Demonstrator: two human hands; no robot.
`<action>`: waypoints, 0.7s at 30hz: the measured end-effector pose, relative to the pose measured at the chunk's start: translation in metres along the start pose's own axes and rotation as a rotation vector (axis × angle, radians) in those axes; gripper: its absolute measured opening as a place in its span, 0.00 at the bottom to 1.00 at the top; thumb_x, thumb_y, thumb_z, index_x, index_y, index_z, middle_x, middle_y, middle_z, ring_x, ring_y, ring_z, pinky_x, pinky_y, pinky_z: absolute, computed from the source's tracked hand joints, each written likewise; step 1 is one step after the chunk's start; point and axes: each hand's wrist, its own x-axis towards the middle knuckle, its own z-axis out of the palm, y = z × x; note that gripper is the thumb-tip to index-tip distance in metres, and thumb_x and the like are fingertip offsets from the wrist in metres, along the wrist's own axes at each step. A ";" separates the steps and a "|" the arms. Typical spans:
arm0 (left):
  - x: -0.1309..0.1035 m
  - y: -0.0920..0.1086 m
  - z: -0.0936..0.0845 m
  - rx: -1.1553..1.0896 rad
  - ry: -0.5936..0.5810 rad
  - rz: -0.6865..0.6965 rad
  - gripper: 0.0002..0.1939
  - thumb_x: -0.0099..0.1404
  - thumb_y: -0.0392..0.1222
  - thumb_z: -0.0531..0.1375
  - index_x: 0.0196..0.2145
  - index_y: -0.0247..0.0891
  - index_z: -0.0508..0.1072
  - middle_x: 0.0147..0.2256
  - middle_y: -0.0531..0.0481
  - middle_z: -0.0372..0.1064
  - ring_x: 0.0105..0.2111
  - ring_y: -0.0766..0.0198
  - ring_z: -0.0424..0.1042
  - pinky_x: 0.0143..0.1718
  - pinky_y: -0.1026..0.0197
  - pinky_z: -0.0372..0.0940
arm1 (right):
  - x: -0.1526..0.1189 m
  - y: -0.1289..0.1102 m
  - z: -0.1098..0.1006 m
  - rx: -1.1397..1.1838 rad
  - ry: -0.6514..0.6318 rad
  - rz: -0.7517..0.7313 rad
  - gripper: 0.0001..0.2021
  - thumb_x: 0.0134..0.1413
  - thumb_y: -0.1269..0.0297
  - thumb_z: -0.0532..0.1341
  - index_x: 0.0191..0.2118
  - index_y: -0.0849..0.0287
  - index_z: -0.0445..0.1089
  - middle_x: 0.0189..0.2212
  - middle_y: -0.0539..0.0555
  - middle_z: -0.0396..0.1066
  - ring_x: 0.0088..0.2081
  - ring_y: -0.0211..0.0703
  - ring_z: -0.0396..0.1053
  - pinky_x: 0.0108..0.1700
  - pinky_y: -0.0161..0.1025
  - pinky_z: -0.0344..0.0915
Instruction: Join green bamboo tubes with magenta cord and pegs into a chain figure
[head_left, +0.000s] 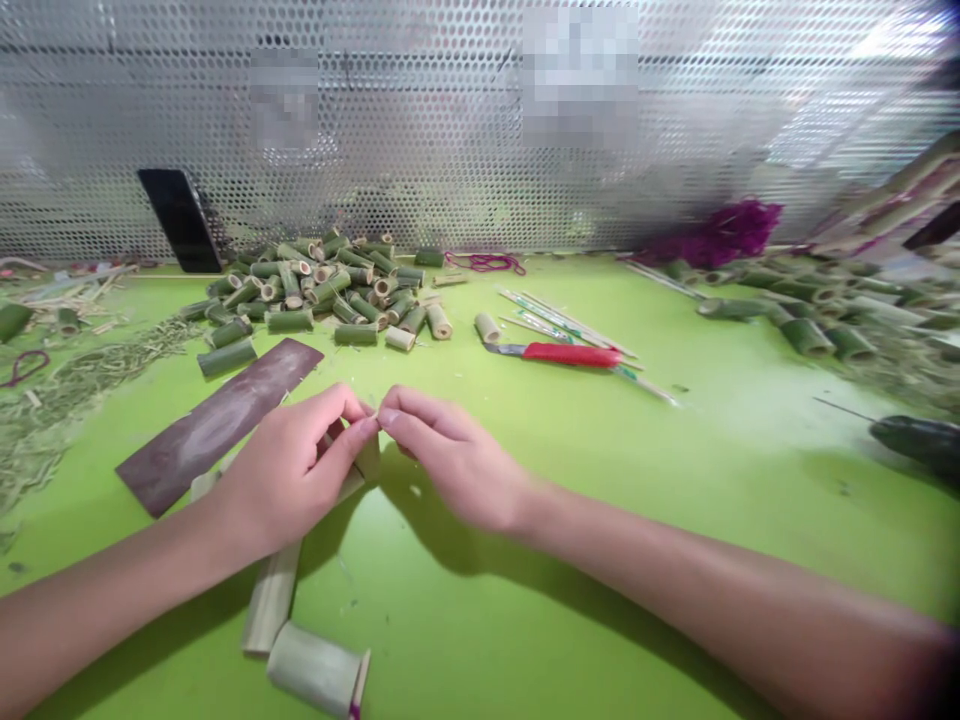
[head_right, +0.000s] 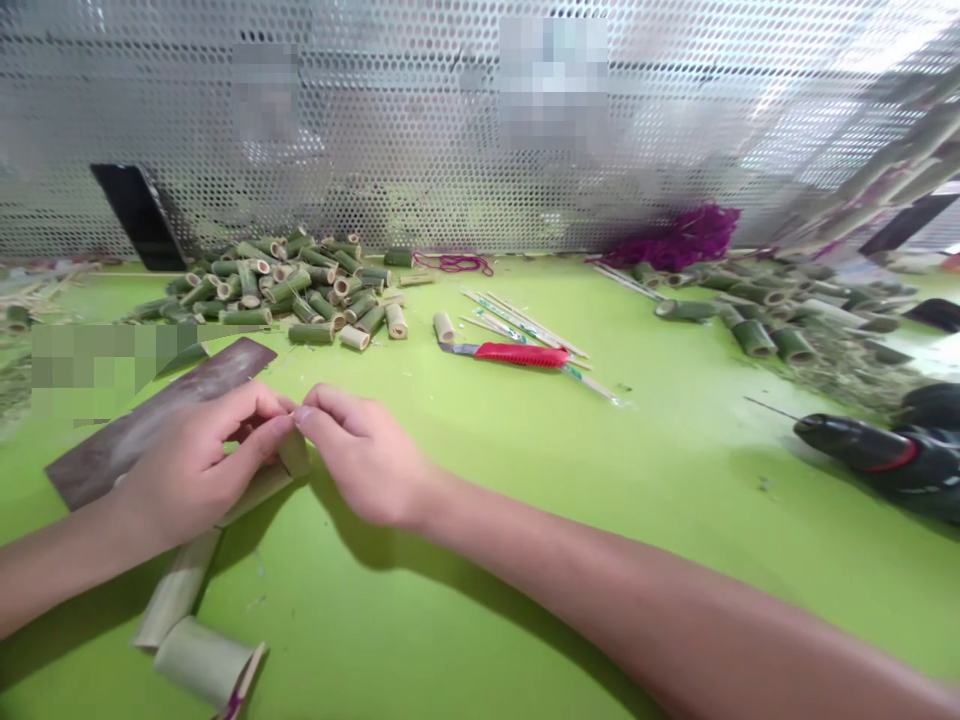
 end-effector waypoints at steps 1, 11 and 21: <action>-0.001 0.000 0.000 -0.008 -0.023 0.001 0.19 0.74 0.56 0.50 0.35 0.41 0.69 0.30 0.51 0.75 0.28 0.61 0.71 0.26 0.60 0.58 | 0.000 0.000 0.000 -0.031 0.010 -0.007 0.13 0.64 0.57 0.52 0.29 0.56 0.60 0.26 0.46 0.57 0.31 0.38 0.57 0.35 0.39 0.55; -0.002 0.002 -0.009 -0.158 0.007 -0.034 0.21 0.74 0.58 0.51 0.41 0.42 0.75 0.31 0.52 0.72 0.31 0.61 0.71 0.30 0.61 0.63 | 0.000 -0.001 0.000 -0.160 0.015 -0.101 0.13 0.65 0.60 0.51 0.29 0.56 0.61 0.25 0.46 0.63 0.30 0.38 0.61 0.35 0.37 0.58; 0.007 0.004 -0.010 -0.389 -0.063 -0.156 0.14 0.63 0.54 0.65 0.35 0.42 0.81 0.29 0.53 0.76 0.25 0.66 0.68 0.26 0.64 0.63 | -0.002 0.001 -0.005 -0.169 -0.024 -0.151 0.13 0.68 0.57 0.50 0.33 0.56 0.62 0.29 0.48 0.65 0.32 0.39 0.63 0.36 0.38 0.59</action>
